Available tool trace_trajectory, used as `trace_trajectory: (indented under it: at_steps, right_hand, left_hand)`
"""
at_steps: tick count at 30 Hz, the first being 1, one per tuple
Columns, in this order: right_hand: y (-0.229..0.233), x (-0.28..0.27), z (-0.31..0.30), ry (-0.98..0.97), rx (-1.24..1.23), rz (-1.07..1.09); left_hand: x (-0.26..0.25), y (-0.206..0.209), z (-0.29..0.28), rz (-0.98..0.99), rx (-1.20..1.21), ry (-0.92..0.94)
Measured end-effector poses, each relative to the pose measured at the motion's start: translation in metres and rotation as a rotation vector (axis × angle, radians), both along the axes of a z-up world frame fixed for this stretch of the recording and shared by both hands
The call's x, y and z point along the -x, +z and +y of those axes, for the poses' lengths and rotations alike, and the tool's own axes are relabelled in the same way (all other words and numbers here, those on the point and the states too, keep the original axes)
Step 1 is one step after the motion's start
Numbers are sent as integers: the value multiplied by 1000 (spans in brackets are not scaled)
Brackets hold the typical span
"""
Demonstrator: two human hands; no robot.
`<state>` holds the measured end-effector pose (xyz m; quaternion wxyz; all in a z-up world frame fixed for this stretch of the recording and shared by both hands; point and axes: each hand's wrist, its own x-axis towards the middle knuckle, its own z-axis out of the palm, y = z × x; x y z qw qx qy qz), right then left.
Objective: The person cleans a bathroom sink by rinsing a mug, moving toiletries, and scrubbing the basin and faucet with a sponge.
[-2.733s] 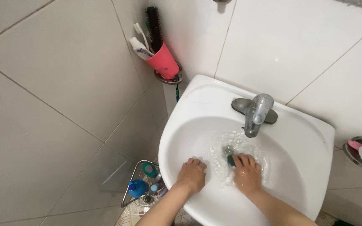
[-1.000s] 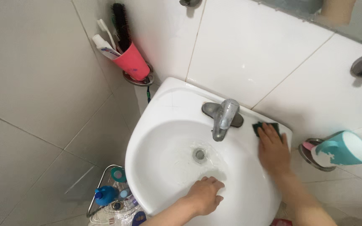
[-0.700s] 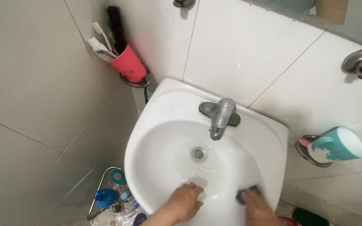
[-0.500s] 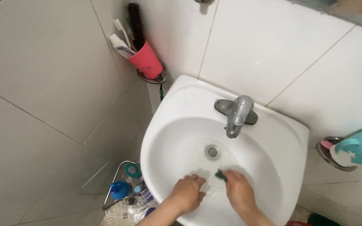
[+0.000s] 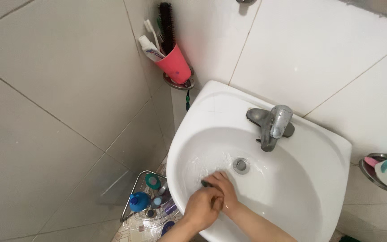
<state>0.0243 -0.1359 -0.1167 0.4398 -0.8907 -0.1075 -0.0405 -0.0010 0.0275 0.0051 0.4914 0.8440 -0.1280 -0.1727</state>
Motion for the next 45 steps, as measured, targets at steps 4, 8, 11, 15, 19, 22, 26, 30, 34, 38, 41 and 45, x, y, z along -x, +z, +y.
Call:
trace_trajectory:
  at_steps: [4, 8, 11, 15, 19, 22, 26, 30, 34, 38, 41, 45]
  right_hand:
    - [34, 18, -62, 233, 301, 47]
    - [46, -33, -103, 36, 384, -187]
    - [39, -66, -114, 39, 610, -162]
    - [19, -38, -123, -53, 778, -76]
    - [12, 44, -121, -261, 884, 81]
    - [12, 80, -85, -225, 736, 114]
    - [12, 55, -5, -176, 381, 194]
    - [23, 16, 57, -154, 295, -171]
    - [60, 63, 63, 18, -240, 362]
    - [114, 133, 1, 162, 107, 440]
    - [144, 156, -67, 134, 692, 549]
    - [152, 164, -114, -63, 1246, 513]
  left_hand:
    - [2, -2, 2, -233, 119, 22]
    - [1, -6, -2, -189, 129, 39]
    - [-2, -6, -5, -102, 102, 51]
    - [-3, -3, 0, -158, 98, 109]
    - [0, -4, 1, -311, 283, 289]
    - [2, -7, 1, -381, 383, 344]
    - [2, -6, 3, -422, 423, 387]
    - [2, 1, 7, -445, 521, 427]
    - [5, 8, 28, -528, 428, 375]
    - [11, 10, 28, -611, 303, 220]
    - [18, 8, 21, -580, 281, 71]
    - [31, 4, 9, -585, 200, -139]
